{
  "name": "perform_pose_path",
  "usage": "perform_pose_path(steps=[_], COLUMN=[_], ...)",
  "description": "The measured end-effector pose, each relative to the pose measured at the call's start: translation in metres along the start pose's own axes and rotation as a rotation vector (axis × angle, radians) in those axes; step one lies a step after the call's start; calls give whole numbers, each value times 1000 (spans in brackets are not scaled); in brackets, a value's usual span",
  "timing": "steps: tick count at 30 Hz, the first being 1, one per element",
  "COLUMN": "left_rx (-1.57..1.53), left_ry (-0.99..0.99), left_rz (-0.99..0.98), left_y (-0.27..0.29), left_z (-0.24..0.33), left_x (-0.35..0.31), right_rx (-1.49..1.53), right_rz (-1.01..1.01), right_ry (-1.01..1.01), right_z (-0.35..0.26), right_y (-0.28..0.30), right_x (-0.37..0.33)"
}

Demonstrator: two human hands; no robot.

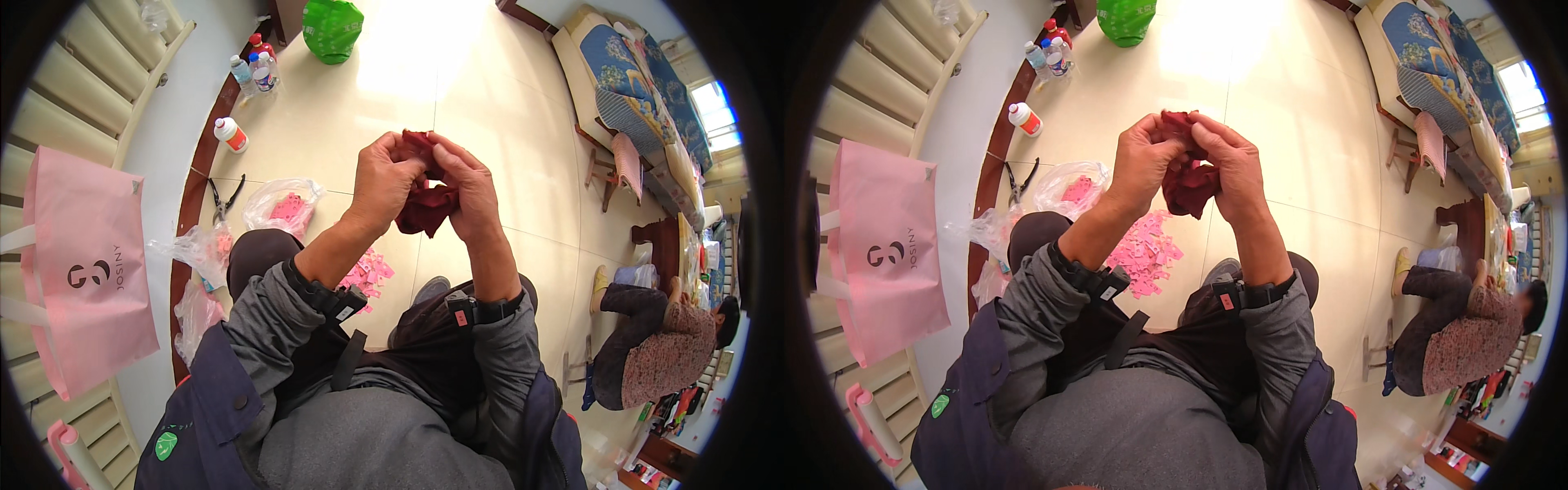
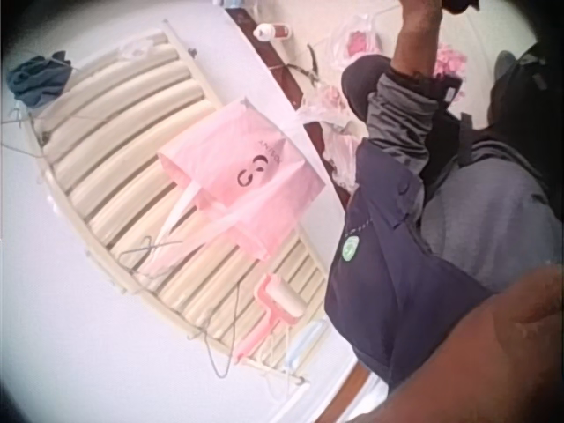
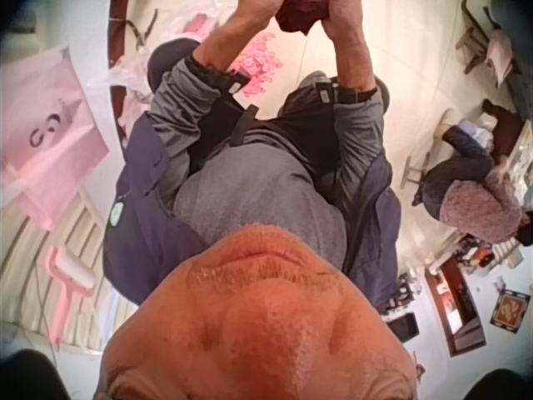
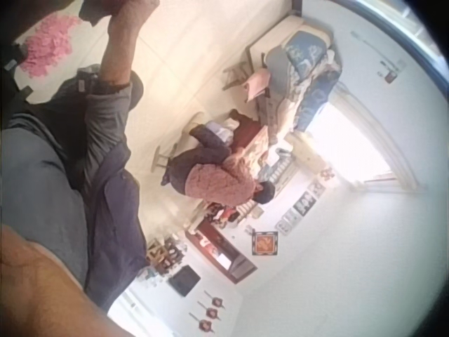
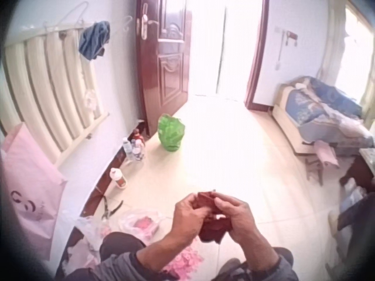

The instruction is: The person sits on the floor and repeatedly picks up small pink rectangular items from a pile. They fold each item and place it into a maroon fabric pouch held in their other hand. The person continues this process for the duration of the clip.

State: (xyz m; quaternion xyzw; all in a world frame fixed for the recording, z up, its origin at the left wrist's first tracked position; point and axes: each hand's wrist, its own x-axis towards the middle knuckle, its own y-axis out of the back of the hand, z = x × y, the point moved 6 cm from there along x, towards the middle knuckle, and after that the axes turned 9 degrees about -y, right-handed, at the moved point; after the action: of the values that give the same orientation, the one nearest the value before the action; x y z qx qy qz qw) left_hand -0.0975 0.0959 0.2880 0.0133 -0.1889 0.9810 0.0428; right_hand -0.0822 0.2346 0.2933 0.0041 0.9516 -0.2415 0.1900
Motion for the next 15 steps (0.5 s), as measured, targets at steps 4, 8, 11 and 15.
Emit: perform_pose_path(steps=[4,8,11,15], left_rx=[-31,99,58,41], left_ry=[-86,-43,-41,-44], left_rz=[2,-2,-14,-42], left_y=[-9,-9,-10,-16], left_z=[1,-4,-3,-4], left_x=[-1,-1,-1,-3], right_rx=[4,-3,-46,-67], right_rz=[14,92,136,220], right_ry=[52,135,156,142], right_z=[-3,-8,-7,-6], right_y=[2,7,8,13], right_x=[5,7,8,10])
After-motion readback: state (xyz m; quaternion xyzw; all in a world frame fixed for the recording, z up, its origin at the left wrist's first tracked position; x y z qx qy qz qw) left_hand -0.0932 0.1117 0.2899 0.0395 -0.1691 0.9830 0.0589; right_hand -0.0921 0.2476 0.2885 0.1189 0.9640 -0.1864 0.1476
